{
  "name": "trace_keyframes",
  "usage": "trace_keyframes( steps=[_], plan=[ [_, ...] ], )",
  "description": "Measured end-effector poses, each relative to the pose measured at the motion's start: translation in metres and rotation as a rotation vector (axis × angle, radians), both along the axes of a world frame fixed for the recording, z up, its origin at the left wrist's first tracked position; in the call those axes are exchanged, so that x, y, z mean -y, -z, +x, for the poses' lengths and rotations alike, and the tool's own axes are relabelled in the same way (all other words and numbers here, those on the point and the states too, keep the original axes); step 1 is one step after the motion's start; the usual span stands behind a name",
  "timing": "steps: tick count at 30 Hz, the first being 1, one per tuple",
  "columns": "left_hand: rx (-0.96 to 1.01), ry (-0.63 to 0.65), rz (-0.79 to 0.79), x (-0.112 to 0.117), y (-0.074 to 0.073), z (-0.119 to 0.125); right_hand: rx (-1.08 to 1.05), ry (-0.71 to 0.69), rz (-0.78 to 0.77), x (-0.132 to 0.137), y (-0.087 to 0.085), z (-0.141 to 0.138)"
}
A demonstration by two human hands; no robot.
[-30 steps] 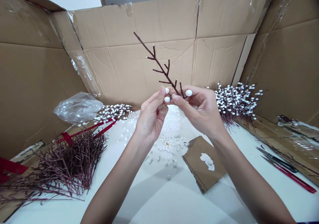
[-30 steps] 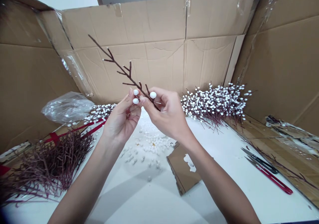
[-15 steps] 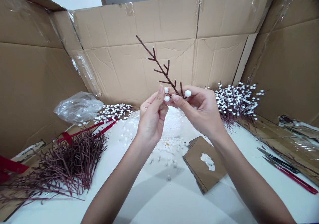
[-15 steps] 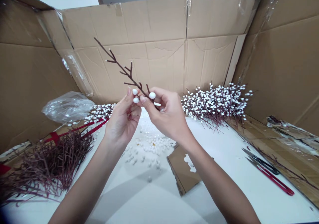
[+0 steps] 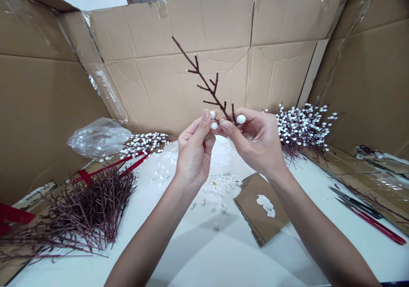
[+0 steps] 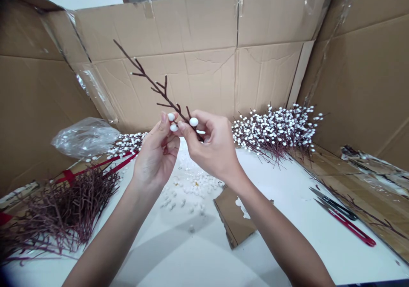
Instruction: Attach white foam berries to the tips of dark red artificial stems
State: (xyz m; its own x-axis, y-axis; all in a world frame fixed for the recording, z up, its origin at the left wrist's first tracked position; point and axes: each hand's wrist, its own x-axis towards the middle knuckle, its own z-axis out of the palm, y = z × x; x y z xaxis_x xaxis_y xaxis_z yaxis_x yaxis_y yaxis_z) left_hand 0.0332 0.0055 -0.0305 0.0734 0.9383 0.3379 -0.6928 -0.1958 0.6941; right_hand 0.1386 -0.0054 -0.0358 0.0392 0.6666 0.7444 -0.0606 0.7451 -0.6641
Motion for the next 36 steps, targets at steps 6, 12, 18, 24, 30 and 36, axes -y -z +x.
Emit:
trace_keyframes(
  steps=[6, 12, 18, 24, 30, 36],
  plan=[
    [0.006, -0.013, -0.01, 0.0004, 0.0009, 0.0015, -0.019, 0.012, 0.03, 0.0002, 0.001, -0.0018],
    [-0.007, -0.006, 0.012, 0.0002, 0.0027, 0.0019, -0.052, 0.019, 0.033, -0.0014, 0.0022, -0.002],
    [-0.009, -0.026, 0.026, 0.0, 0.0036, 0.0026, -0.025, 0.098, 0.054, -0.0007, 0.0029, -0.0026],
    [-0.017, -0.034, 0.027, -0.0005, 0.0042, 0.0025, -0.038, 0.083, 0.077, -0.0009, 0.0019, -0.004],
    [-0.03, -0.046, 0.021, 0.0012, 0.0032, 0.0036, -0.101, -0.015, 0.032, -0.0015, 0.001, -0.0033],
    [-0.044, -0.048, 0.023, 0.0039, 0.0033, 0.005, -0.143, -0.081, -0.024, -0.0015, -0.0034, -0.0006]
  ],
)
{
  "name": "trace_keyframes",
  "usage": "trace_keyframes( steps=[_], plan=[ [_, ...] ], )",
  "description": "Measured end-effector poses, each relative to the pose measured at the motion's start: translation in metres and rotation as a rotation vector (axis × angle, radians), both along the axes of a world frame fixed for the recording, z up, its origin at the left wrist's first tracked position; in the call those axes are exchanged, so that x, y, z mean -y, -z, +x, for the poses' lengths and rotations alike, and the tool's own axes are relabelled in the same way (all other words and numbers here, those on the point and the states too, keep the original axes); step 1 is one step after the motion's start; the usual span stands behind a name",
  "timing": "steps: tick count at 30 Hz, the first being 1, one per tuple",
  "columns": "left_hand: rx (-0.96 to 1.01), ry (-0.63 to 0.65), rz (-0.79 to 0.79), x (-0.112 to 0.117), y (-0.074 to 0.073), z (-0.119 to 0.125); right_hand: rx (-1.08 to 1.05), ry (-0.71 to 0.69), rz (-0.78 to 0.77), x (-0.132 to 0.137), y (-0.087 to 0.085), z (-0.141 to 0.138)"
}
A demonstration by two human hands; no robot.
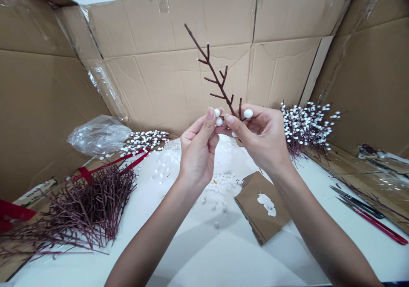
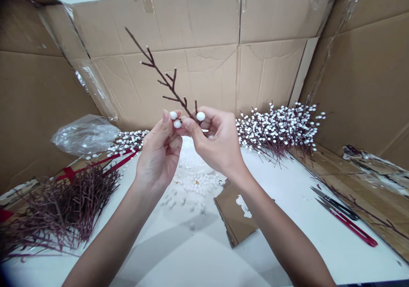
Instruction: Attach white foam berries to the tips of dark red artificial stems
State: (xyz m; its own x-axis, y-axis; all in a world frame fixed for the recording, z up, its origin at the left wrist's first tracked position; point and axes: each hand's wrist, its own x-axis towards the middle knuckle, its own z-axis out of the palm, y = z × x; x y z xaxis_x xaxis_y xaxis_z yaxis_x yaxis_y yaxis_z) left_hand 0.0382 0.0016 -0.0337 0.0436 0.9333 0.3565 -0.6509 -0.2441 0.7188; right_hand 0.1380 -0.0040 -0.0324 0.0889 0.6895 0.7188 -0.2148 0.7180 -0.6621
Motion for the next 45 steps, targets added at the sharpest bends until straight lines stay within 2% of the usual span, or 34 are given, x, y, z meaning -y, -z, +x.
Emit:
trace_keyframes(
  steps=[6, 11, 27, 36, 45],
  plan=[
    [0.014, -0.013, -0.002, 0.0011, 0.0007, 0.0007, 0.002, -0.004, -0.005, -0.0003, 0.0012, -0.0002],
    [0.033, -0.019, 0.01, 0.0014, 0.0001, 0.0012, 0.038, 0.054, -0.006, 0.0006, 0.0032, -0.0017],
    [0.012, -0.087, 0.005, 0.0011, 0.0003, 0.0008, 0.009, 0.06, 0.049, 0.0023, 0.0039, -0.0044],
    [0.031, -0.021, 0.047, -0.0002, 0.0013, 0.0002, -0.014, 0.053, 0.031, 0.0013, 0.005, -0.0056],
    [0.018, -0.044, 0.053, 0.0011, 0.0006, 0.0011, -0.004, 0.095, 0.026, 0.0034, 0.0032, -0.0045]
  ],
)
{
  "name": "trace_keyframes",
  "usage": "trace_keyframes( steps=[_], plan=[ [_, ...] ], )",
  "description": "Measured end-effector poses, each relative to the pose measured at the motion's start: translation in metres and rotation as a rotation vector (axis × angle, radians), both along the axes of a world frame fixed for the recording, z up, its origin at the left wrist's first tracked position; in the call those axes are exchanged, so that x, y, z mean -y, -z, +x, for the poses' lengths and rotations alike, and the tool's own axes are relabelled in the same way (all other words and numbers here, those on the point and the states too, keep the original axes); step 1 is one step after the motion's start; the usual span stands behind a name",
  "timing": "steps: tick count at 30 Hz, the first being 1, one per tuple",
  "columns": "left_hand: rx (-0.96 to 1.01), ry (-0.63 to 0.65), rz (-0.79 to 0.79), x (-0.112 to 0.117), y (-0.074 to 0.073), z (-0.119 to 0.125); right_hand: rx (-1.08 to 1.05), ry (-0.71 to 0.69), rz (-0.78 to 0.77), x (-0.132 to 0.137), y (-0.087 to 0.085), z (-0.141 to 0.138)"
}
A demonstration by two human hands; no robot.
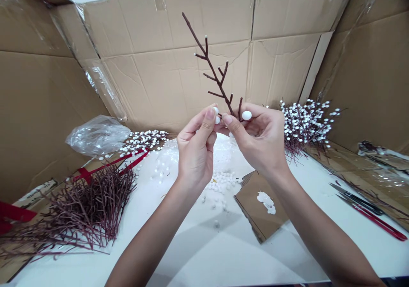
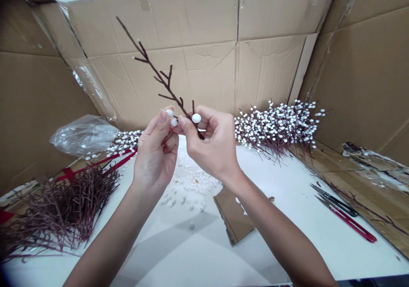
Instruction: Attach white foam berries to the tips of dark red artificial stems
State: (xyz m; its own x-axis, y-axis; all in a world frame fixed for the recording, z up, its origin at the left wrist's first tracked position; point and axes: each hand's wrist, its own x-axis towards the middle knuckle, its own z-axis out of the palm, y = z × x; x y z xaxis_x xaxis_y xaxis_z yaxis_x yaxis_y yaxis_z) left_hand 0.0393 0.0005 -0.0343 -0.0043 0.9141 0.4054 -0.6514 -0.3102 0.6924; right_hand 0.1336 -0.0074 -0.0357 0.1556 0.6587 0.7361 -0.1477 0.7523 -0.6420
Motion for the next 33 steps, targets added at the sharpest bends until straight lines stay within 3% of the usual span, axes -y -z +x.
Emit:
trace_keyframes(
  steps=[14, 21, 33],
  plan=[
    [-0.06, -0.045, -0.002, 0.0014, -0.0033, -0.0037, 0.011, -0.002, 0.031, 0.0038, -0.0004, 0.0001],
    [-0.083, -0.062, -0.021, 0.0004, -0.004, -0.0047, 0.041, 0.062, 0.024, 0.0036, -0.0026, 0.0007],
    [-0.138, -0.074, 0.003, -0.0018, -0.0052, -0.0076, 0.009, 0.008, 0.025, 0.0037, -0.003, 0.0004]
  ],
)
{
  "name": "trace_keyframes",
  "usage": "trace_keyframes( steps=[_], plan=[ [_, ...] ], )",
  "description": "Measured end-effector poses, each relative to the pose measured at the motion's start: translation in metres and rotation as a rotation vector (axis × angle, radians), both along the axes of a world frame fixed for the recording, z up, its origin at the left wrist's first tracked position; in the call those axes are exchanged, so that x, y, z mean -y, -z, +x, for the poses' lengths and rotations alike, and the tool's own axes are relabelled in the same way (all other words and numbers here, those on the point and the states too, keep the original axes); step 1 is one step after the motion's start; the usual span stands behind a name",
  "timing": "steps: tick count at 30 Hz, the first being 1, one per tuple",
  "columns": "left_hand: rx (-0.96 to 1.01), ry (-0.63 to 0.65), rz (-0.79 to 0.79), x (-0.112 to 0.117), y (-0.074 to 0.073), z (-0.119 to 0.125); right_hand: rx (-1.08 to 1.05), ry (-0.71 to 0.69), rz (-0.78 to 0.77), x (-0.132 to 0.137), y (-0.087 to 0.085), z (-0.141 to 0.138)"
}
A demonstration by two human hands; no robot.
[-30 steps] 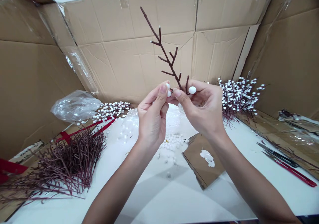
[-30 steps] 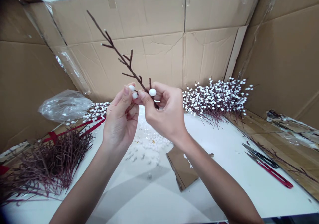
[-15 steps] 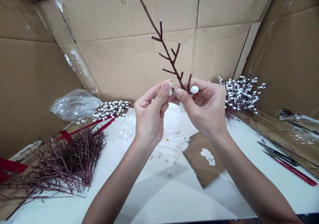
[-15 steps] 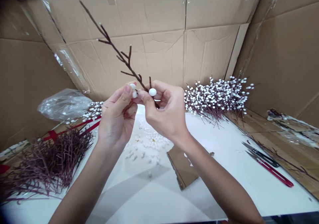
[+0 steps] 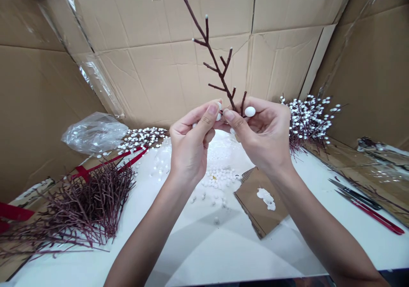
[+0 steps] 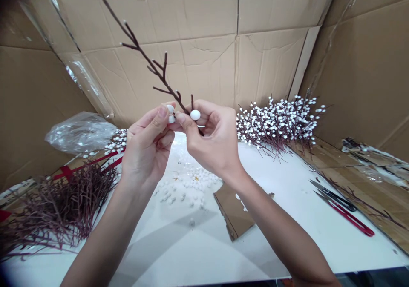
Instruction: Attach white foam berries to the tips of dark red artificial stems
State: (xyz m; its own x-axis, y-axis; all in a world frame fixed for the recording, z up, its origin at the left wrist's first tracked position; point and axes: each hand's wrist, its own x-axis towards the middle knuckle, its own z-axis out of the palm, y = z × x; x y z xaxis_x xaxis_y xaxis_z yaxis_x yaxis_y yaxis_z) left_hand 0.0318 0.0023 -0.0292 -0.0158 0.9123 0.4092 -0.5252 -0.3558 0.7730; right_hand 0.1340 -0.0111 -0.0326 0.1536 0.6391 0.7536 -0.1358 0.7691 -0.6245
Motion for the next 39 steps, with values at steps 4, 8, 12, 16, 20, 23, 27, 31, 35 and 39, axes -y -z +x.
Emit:
trace_keyframes(
  steps=[4, 8, 12, 16, 20, 23, 27, 31, 35, 39],
  plan=[
    [0.042, -0.002, -0.008, 0.0, 0.001, 0.002, -0.022, -0.076, 0.008, -0.004, 0.001, 0.0],
    [0.092, 0.01, -0.005, -0.002, 0.001, 0.002, -0.022, -0.177, -0.013, -0.009, 0.001, 0.001],
    [0.107, 0.037, -0.003, -0.003, 0.0, 0.001, -0.029, -0.211, -0.065, -0.01, 0.0, 0.002],
    [0.115, 0.055, -0.023, -0.001, -0.002, -0.001, -0.012, -0.2, -0.094, -0.007, 0.0, 0.003],
    [0.116, 0.085, -0.041, 0.0, -0.001, -0.002, -0.007, -0.18, -0.091, -0.007, 0.0, 0.003],
    [0.119, 0.095, -0.046, -0.002, 0.002, -0.003, -0.006, -0.153, -0.083, -0.007, 0.0, 0.003],
    [0.126, 0.076, -0.021, -0.003, 0.005, -0.002, 0.019, -0.156, -0.069, -0.008, 0.001, 0.004],
    [0.122, 0.05, 0.009, -0.002, 0.007, 0.001, 0.035, -0.163, -0.056, -0.007, 0.001, 0.005],
    [0.122, 0.038, 0.02, 0.0, 0.008, 0.005, 0.092, -0.042, -0.003, -0.007, 0.002, 0.005],
    [0.116, 0.032, 0.017, 0.001, 0.009, 0.007, 0.115, 0.068, 0.045, -0.007, 0.002, 0.004]
  ],
)
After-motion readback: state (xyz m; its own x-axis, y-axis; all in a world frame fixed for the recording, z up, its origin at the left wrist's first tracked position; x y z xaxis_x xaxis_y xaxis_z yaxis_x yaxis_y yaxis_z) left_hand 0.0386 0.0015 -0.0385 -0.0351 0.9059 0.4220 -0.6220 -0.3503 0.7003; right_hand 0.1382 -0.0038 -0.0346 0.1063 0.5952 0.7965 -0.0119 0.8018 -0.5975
